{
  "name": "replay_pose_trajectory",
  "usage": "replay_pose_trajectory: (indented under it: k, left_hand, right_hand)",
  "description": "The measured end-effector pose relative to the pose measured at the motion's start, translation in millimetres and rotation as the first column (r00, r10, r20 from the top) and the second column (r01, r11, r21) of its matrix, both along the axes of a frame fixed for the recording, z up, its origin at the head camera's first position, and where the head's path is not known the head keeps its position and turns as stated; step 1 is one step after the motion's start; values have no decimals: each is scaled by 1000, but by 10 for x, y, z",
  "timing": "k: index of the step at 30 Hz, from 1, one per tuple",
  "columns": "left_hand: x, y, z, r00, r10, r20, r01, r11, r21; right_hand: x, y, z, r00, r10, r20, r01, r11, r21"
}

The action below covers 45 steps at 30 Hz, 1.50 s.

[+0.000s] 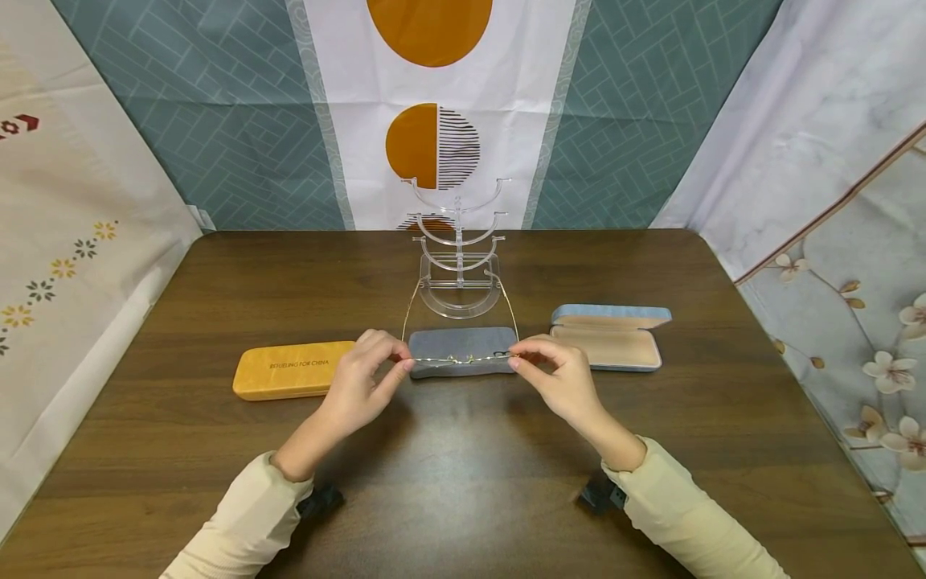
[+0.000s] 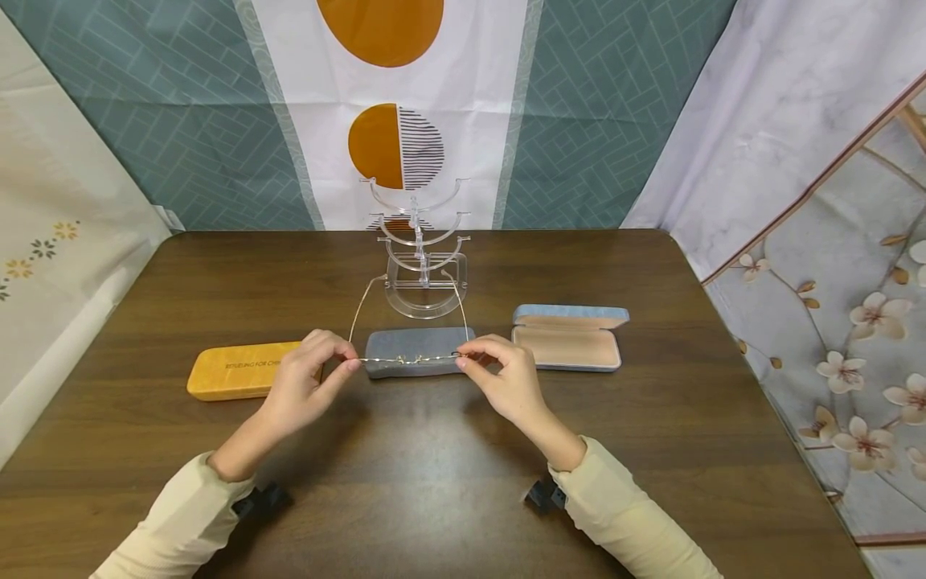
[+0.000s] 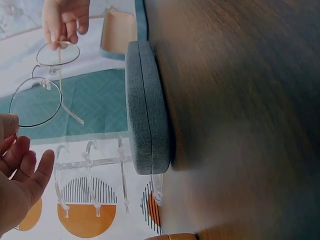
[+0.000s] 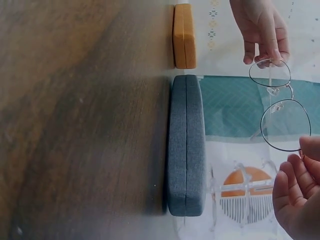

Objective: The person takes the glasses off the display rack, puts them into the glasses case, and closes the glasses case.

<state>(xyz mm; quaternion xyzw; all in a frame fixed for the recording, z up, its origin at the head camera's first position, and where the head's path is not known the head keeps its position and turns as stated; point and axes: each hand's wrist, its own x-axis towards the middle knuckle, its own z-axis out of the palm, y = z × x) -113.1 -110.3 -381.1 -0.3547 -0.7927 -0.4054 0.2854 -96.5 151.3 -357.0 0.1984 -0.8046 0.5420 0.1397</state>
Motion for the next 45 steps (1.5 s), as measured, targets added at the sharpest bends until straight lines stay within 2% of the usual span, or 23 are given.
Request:
replay_pose_trajectory:
  k: [9, 23, 26, 34, 38, 45]
  left_hand:
    - [9, 8, -9, 1000, -6, 20, 7, 999, -53]
    - [15, 27, -17, 1000, -26, -7, 25, 999, -26]
    - [16, 34, -18, 1000, -24, -18, 23, 999, -30]
    - [19, 38, -24, 998, -45, -41, 44, 999, -32]
    - [14, 38, -29, 998, -55, -37, 54, 998, -26]
    - [10, 47, -33, 997, -62, -38, 61, 998, -17]
  right_hand:
    - [7, -5, 10, 1000, -2, 11, 2, 1000, -17]
    - [-10, 13, -7, 1000, -2, 18, 3, 1000, -28]
    - [-32, 30, -30, 999, 10, 39, -8, 998, -55]
    - [-162, 112, -261, 989, 28, 144, -9, 991, -133]
    - [-167, 117, -277, 982, 25, 187, 5, 988, -154]
    - [-164, 116, -289, 980, 33, 194, -1, 987, -161]
